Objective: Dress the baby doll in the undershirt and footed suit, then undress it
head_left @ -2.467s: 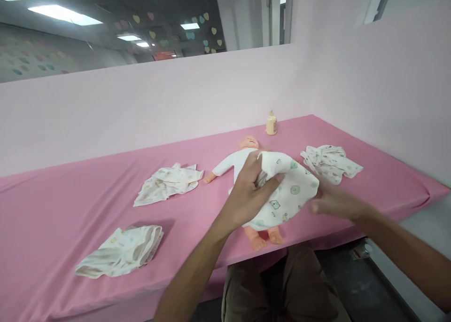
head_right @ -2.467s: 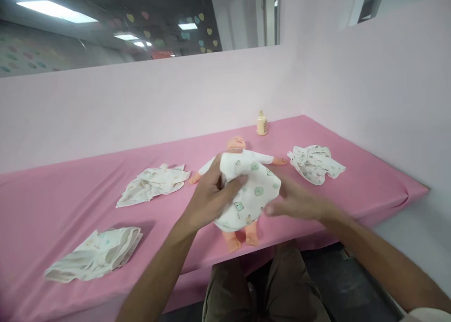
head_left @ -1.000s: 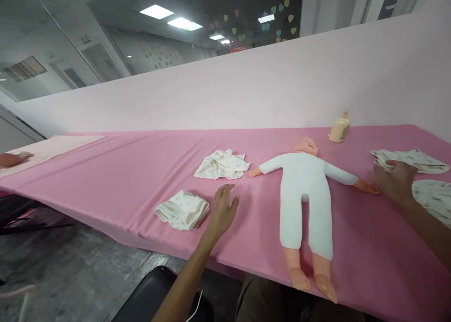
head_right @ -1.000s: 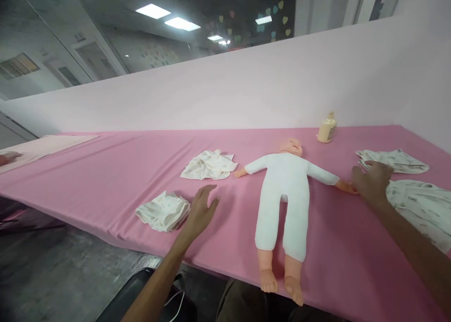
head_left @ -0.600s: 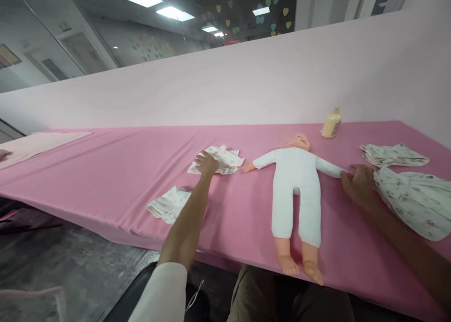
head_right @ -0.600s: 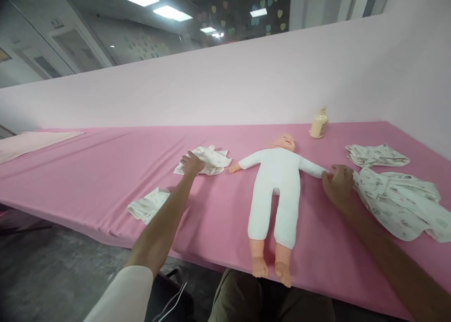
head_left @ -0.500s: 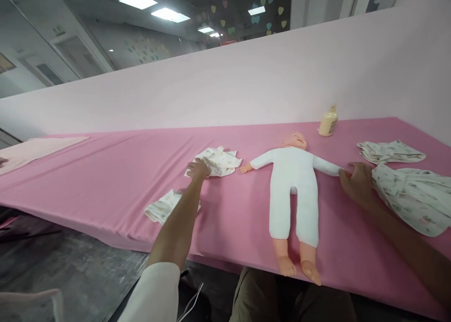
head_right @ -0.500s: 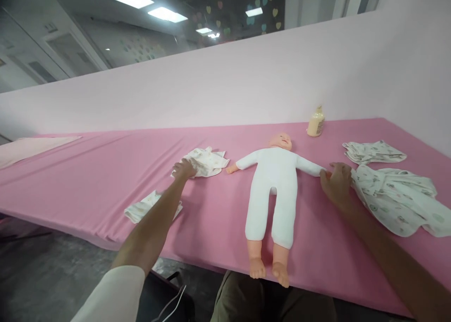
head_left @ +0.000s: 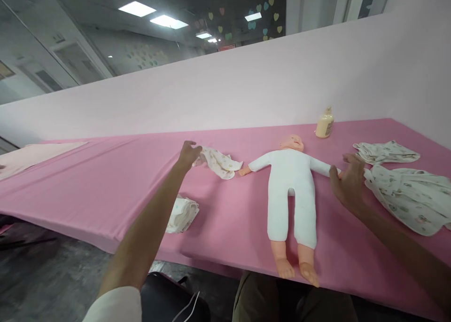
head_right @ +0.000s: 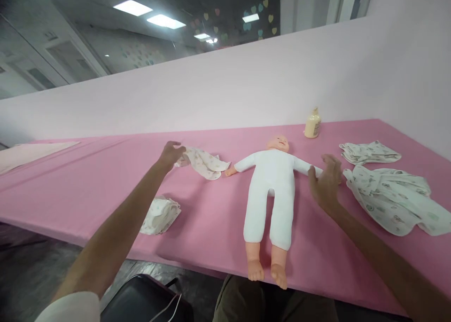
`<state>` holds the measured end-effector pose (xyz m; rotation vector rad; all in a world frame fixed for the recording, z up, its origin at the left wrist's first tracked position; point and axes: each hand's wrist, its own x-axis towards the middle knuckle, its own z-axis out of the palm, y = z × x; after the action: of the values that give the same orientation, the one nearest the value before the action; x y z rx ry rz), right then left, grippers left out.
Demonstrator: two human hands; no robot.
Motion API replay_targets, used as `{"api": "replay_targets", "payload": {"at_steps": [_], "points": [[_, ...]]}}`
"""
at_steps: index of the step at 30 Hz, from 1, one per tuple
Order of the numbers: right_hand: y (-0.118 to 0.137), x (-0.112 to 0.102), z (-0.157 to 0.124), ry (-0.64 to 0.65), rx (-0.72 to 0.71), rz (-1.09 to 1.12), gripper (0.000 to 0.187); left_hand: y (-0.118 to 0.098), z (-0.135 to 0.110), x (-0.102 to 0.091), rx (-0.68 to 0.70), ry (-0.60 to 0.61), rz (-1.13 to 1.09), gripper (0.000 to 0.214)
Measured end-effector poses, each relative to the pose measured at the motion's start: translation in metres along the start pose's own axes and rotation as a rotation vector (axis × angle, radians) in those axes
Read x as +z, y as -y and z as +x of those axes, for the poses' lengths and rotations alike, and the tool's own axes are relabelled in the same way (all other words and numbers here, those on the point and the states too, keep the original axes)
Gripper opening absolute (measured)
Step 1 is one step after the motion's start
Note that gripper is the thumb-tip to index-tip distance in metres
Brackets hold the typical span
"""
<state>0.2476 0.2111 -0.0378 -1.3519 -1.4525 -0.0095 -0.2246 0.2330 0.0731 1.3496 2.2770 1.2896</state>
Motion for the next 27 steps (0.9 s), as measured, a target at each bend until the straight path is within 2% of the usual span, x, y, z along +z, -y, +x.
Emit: {"api": "replay_targets", "payload": {"at_steps": [2,4,6,8,10,11,13,17,21,24,27], "points": [[0.038,0.001,-0.006,0.103,-0.058,0.109,0.037,-0.036,-0.012,-0.009,-0.065,0.036,-0.289,0.036],[0.084,0.003,-0.013,0.196,-0.119,0.219,0.04,-0.076,-0.035,-0.016,-0.014,0.105,-0.516,0.031],[0.131,0.006,-0.018,0.37,-0.179,0.288,0.056,-0.112,-0.065,-0.022,0.056,0.161,-0.64,0.029],[0.17,0.006,-0.019,0.477,-0.193,0.325,0.066,-0.138,-0.095,-0.028,0.135,0.247,-0.682,0.032],[0.196,0.004,-0.016,0.594,-0.171,0.355,0.039,-0.152,-0.119,-0.034,0.185,0.294,-0.665,0.036],[0.202,0.001,-0.012,0.643,-0.152,0.377,0.027,-0.154,-0.128,-0.038,0.205,0.308,-0.646,0.039],[0.205,-0.007,-0.003,0.677,-0.079,0.449,0.023,-0.151,-0.139,-0.046,0.247,0.307,-0.586,0.043],[0.192,-0.028,0.021,0.518,0.091,0.564,0.022,-0.127,-0.144,-0.061,0.372,0.286,-0.374,0.048],[0.192,-0.048,0.037,0.449,0.123,0.566,0.018,-0.11,-0.148,-0.068,0.497,0.404,-0.079,0.053],[0.198,-0.058,0.042,0.413,0.117,0.51,0.014,-0.106,-0.15,-0.068,0.533,0.478,0.073,0.04],[0.199,-0.064,0.044,0.362,0.109,0.481,0.014,-0.103,-0.145,-0.068,0.564,0.397,0.125,0.022]]}}
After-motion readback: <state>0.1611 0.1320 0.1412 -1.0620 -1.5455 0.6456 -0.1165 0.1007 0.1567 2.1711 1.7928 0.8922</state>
